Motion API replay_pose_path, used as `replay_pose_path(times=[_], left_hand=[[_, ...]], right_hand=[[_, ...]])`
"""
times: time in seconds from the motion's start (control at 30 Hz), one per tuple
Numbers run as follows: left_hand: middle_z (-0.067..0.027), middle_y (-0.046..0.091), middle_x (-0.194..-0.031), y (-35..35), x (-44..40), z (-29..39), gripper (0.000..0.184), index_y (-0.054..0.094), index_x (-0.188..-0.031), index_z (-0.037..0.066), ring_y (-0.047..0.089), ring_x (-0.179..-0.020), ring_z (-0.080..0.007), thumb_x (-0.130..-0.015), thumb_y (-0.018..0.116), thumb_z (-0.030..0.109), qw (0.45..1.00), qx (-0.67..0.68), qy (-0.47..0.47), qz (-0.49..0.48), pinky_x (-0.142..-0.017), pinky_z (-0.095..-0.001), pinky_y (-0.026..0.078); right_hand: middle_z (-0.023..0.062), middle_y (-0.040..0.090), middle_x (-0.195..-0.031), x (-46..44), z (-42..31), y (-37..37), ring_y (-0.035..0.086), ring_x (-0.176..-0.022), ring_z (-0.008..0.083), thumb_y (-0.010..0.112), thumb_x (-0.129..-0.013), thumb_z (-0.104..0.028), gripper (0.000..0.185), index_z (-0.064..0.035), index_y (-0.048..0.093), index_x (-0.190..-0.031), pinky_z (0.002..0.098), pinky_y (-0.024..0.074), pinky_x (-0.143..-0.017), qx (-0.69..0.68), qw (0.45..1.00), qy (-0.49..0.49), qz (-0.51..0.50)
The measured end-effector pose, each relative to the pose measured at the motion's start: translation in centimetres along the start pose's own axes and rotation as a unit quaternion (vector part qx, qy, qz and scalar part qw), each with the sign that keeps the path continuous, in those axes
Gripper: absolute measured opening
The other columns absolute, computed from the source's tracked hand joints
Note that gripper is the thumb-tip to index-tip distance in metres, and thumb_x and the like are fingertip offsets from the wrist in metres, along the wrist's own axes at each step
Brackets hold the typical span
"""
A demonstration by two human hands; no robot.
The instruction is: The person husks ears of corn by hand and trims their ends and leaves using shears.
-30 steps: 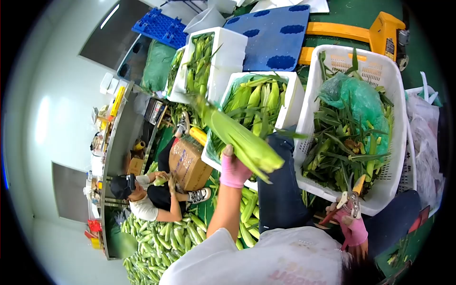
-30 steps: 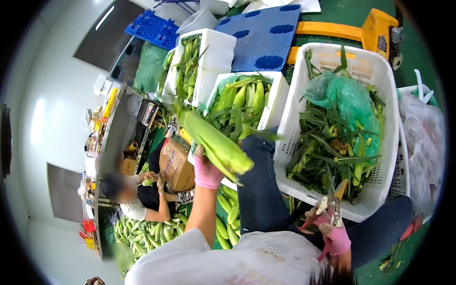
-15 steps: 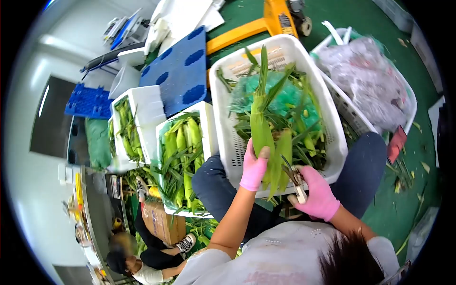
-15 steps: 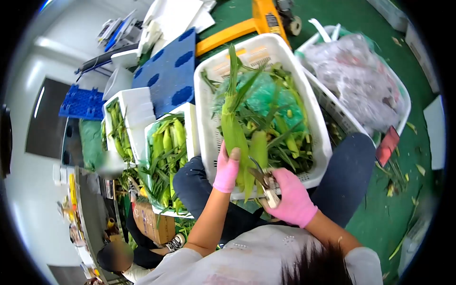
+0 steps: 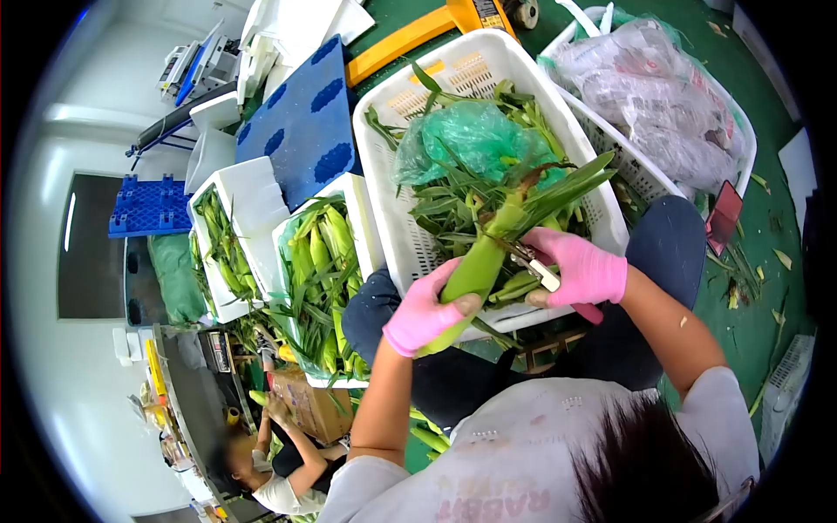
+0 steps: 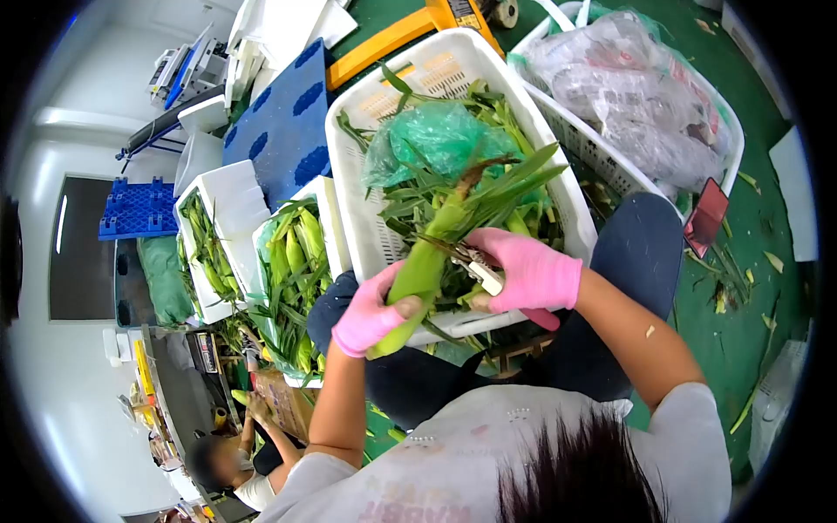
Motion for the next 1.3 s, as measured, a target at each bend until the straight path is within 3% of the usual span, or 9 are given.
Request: replay_pose_path(times=[0.17, 0.23, 0.37, 0.5, 0.7, 0.87, 1.03, 1.23, 1.3], left_hand=[[-0.0113, 0.063, -0.119, -0.7, -0.3, -1.1, 0.085, 0.048, -0.143, -0.003, 0.06, -0.108, -0.0193, -0.085, 0.071, 0.055, 0.992, 0.106, -0.005, -0.062, -0.093, -0.0321, 0.049], [-0.0135, 0.063, -0.121, -2.3, -1.6, -1.3, 0.081, 0.048, -0.141, 0.0, 0.06, -0.116, -0.0259, -0.085, 0.075, 0.052, 0.978, 0.18, 0.095, -0.035, -0.099, -0.0398, 0.048], [-0.01, 0.061, -0.131, -6.0, -2.4, -1.2, 0.051, 0.056, -0.132, 0.008, 0.057, -0.122, -0.0307, -0.092, 0.075, 0.035, 0.868, 0.398, 0.249, 0.161, -0.109, -0.0525, 0.045], [-0.0078, 0.064, -0.124, -6.5, -2.4, -2.9, 0.047, 0.059, -0.126, 0.006, 0.06, -0.118, -0.0276, -0.096, 0.071, 0.039, 0.771, 0.512, 0.263, 0.271, -0.105, -0.051, 0.048], [-0.0087, 0.064, -0.124, -0.8, -1.1, -6.7, 0.049, 0.058, -0.125, 0.007, 0.06, -0.119, -0.0281, -0.095, 0.069, 0.044, 0.769, 0.533, 0.163, 0.314, -0.109, -0.0531, 0.047], [-0.0108, 0.063, -0.131, -0.5, -0.2, -9.3, 0.055, 0.056, -0.132, 0.009, 0.059, -0.123, -0.031, -0.094, 0.07, 0.046, 0.652, 0.662, 0.09, 0.359, -0.111, -0.0539, 0.044], [-0.0113, 0.063, -0.133, -1.4, 0.2, -7.8, 0.06, 0.055, -0.134, 0.012, 0.058, -0.126, -0.0316, -0.092, 0.067, 0.053, 0.749, 0.558, 0.135, 0.33, -0.112, -0.0568, 0.041], [-0.0079, 0.063, -0.135, -2.1, 0.0, -6.5, 0.058, 0.057, -0.136, 0.011, 0.058, -0.127, -0.026, -0.097, 0.062, 0.053, 0.745, 0.541, 0.132, 0.368, -0.112, -0.0533, 0.042], [-0.0049, 0.057, -0.142, -2.2, 0.4, -5.4, 0.061, 0.054, -0.14, 0.015, 0.05, -0.133, -0.0218, -0.097, 0.06, 0.057, 0.8, 0.437, 0.21, 0.353, -0.115, -0.0529, 0.037]], right_hand=[[0.0048, 0.064, -0.081, 1.0, 3.7, 2.6, 0.059, -0.071, 0.0127, 0.077, -0.079, -0.016, 0.034, 0.0006, 0.061, -0.104, 0.0294, 0.0507, -0.066, -0.272, 0.957, 0.086, 0.052], [0.0007, 0.062, -0.08, 2.9, 1.9, 3.3, 0.058, -0.07, 0.0088, 0.072, -0.082, -0.01, 0.031, -0.0028, 0.058, -0.109, 0.0253, 0.0498, -0.063, -0.396, 0.896, 0.189, 0.07], [0.0037, 0.06, -0.101, 5.1, 1.6, 6.9, 0.059, -0.09, 0.0108, 0.07, -0.083, -0.005, 0.048, -0.0058, 0.05, -0.127, 0.0266, 0.0513, -0.077, -0.418, 0.896, 0.109, 0.102], [0.003, 0.054, -0.108, 5.5, 4.5, 9.8, 0.054, -0.095, 0.0115, 0.076, -0.084, -0.013, 0.06, -0.0054, 0.045, -0.135, 0.028, 0.0498, -0.083, -0.294, 0.938, 0.148, 0.114], [0.0217, 0.055, -0.12, 2.2, 3.3, 6.4, 0.055, -0.114, 0.0393, 0.084, -0.071, -0.032, 0.086, 0.0052, 0.043, -0.137, 0.0445, 0.046, -0.101, 0.006, 0.962, 0.115, 0.248], [0.0217, 0.054, -0.123, 0.1, 0.3, 5.3, 0.056, -0.114, 0.0405, 0.087, -0.064, -0.032, 0.096, 0.003, 0.041, -0.14, 0.0465, 0.0475, -0.1, 0.163, 0.953, 0.05, 0.25], [0.0233, 0.062, -0.114, -0.5, 3.1, 6.0, 0.062, -0.106, 0.042, 0.083, -0.064, -0.028, 0.077, 0.0021, 0.052, -0.128, 0.0477, 0.0513, -0.095, 0.121, 0.952, -0.004, 0.281], [0.0228, 0.064, -0.111, -0.5, 3.1, 5.5, 0.062, -0.105, 0.0436, 0.073, -0.073, -0.017, 0.052, -0.0019, 0.055, -0.12, 0.0485, 0.0501, -0.092, 0.1, 0.92, -0.052, 0.375], [0.0211, 0.068, -0.099, -1.6, 4.2, 5.6, 0.066, -0.094, 0.0416, 0.072, -0.076, -0.018, 0.048, -0.0033, 0.057, -0.12, 0.046, 0.0539, -0.084, 0.043, 0.955, 0.05, 0.288]])
Point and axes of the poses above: each hand's wrist, its own x-axis away from the middle knuckle, its own y-axis out of the palm, z = x × y, the point moved 8 cm from there along -x, towards the middle knuckle
